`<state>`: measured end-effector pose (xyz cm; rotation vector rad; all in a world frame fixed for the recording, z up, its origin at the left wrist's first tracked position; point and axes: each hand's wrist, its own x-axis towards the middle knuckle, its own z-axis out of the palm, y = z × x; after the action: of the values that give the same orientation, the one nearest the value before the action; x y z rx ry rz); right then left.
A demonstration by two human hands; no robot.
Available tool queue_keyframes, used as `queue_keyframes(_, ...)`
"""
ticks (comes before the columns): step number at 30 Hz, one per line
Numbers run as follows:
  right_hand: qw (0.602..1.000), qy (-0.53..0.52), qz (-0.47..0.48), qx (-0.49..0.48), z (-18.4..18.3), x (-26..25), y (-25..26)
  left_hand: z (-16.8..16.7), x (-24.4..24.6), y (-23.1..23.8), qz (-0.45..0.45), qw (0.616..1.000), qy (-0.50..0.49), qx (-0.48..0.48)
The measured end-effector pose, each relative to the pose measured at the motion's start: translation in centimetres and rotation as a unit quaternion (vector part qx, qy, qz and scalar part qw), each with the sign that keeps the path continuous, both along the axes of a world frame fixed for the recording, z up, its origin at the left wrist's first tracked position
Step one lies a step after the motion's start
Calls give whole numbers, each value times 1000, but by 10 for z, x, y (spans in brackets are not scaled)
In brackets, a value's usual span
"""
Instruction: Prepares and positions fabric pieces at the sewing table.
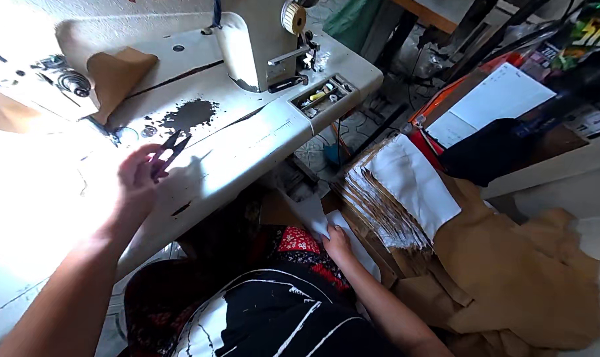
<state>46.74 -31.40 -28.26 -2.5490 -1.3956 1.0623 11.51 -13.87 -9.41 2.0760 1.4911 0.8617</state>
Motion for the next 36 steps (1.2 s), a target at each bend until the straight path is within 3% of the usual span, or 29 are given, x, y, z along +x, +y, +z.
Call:
queue_keyframes(3,996,35,-40,66,11,-4,12,7,-18,-34,44,991,-93,-80)
queue_keyframes(6,974,113,-63,187,38,-12,35,12,-11,-57,-3,982,-168,-89)
queue_keyframes(9,936,175,2,305,83,-34,61,11,19,-73,-74,975,-193,-79)
queue_keyframes(13,830,258,149,471,159,-72,73,-6,64,-78,-176,961,-198,-81)
queue_keyframes(15,772,344,195,497,187,-83,69,-14,81,-77,-222,941,-234,-100)
queue_keyframes(17,741,376,205,518,200,-88,63,-13,91,-79,-228,927,-260,-143)
queue_keyframes(20,745,307,168,568,188,-82,57,-15,96,-74,-164,953,-225,-117)
queue_keyframes(22,775,233,171,562,171,-75,53,-13,90,-68,-107,960,-239,-100)
queue_keyframes(25,858,193,200,432,159,-70,42,6,82,-60,-39,943,-309,-118)
queue_keyframes(27,869,191,246,383,158,-70,41,16,81,-55,-14,931,-357,-75)
queue_keyframes(31,789,141,258,540,174,-75,66,25,76,-34,5,905,-421,65)
queue_keyframes(34,714,83,233,655,206,-76,111,30,53,6,80,919,-360,140)
queue_keyframes(36,685,54,195,699,231,-77,144,48,44,24,86,936,-304,155)
